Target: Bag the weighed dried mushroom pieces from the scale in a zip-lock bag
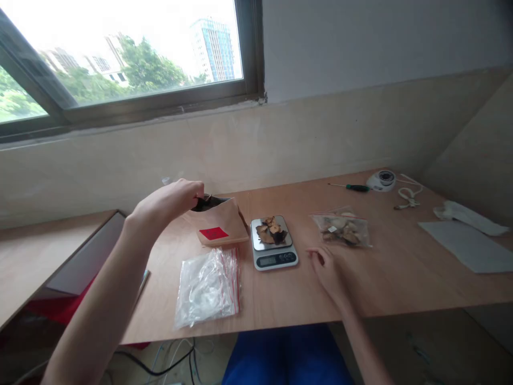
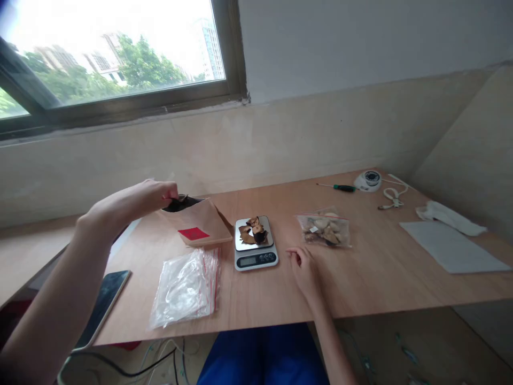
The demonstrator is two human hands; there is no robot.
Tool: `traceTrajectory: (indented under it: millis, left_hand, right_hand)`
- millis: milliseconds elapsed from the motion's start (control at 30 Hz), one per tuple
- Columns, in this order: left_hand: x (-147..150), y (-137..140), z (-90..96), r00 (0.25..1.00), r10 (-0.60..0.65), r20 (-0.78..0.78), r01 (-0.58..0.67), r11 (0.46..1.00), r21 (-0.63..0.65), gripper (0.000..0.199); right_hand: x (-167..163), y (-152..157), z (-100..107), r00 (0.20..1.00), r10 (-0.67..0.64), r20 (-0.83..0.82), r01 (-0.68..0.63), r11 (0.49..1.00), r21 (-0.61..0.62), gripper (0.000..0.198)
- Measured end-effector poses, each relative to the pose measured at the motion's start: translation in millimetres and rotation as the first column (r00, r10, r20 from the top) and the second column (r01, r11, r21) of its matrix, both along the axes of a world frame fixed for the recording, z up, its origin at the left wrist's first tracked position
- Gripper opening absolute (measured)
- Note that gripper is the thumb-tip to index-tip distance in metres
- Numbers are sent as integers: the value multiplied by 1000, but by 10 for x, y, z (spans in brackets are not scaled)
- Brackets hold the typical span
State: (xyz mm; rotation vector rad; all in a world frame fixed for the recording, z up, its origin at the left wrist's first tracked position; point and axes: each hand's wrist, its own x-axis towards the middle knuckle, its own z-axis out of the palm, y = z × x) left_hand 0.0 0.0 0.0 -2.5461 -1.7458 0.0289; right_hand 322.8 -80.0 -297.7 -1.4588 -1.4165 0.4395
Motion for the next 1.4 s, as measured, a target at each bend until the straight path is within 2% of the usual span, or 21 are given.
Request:
traceTrajectory:
  millis: [33,67,133,233,333,433,500,567,600,700,800,867,1000,1167,1400]
  left_hand:
    - [50,-108,15,1000,-14,12,13,996,83,19]
    - [108,-203,1,996,-59,60,53,993,105,19]
    - [227,-332,-119,962,-177,208,169,984,54,17]
    - [338,-354,-421,895,-285,343,312,950,-28,19]
    - [345,-295,-619,881,-299,368,325,946,-10,21]
    - [341,-284,-665,878,-272,394,288,957,20,22]
    - [376,-290,-744,843,-265,468,322,946,-44,20]
    - [431,-271,-954,782,-212,587,368,916,-159,15]
    - [456,-248,-1107,747,-145,649,377,896,-233,14]
    - [492,-156,-1640,588,203,783,234,884,-405,16]
    - [478,-102,-2051,513,322,795,139,883,-448,21]
    - [470,-99,-2195,478,357,803,121,879,-462,23]
    - [530,-86,-2294,431,362,827,117,886,-448,21]
    - [688,52,-2350,409,349,843,58,912,-406,17]
    - [744,210,-2334,349,393,851,33,902,-430,9]
  right_hand:
    - [-2,-2,4,1000,1,-2,-1,1000,-7,23]
    - [-4,-3,6,1000,-2,-4,1,1000,-14,23]
    - [-6,-5,5,1000,-9,-9,9,1000,-19,24]
    - [-5,-6,-3,1000,-12,-11,12,1000,-19,23]
    - [-2,-6,-11,1000,-6,-10,6,1000,-21,22]
    - [-1,0,-20,1000,-5,-8,5,1000,-24,21]
    - [0,5,-26,1000,-3,0,3,1000,-20,22]
    - [2,8,-28,1000,0,15,0,1000,-8,22]
    - [3,7,-26,1000,-1,22,1,1000,-3,22]
    - [2,-2,-6,999,-2,34,2,1000,-3,23]
    - [-3,-9,12,999,6,39,-6,1000,-11,23]
    - [-3,-6,10,999,11,43,-11,1000,-10,23]
    - [3,7,-18,999,4,50,-4,1000,2,23]
    - [0,5,-4,998,5,57,-5,1000,-3,24]
    - [-13,-2,24,999,0,50,0,1000,-5,23]
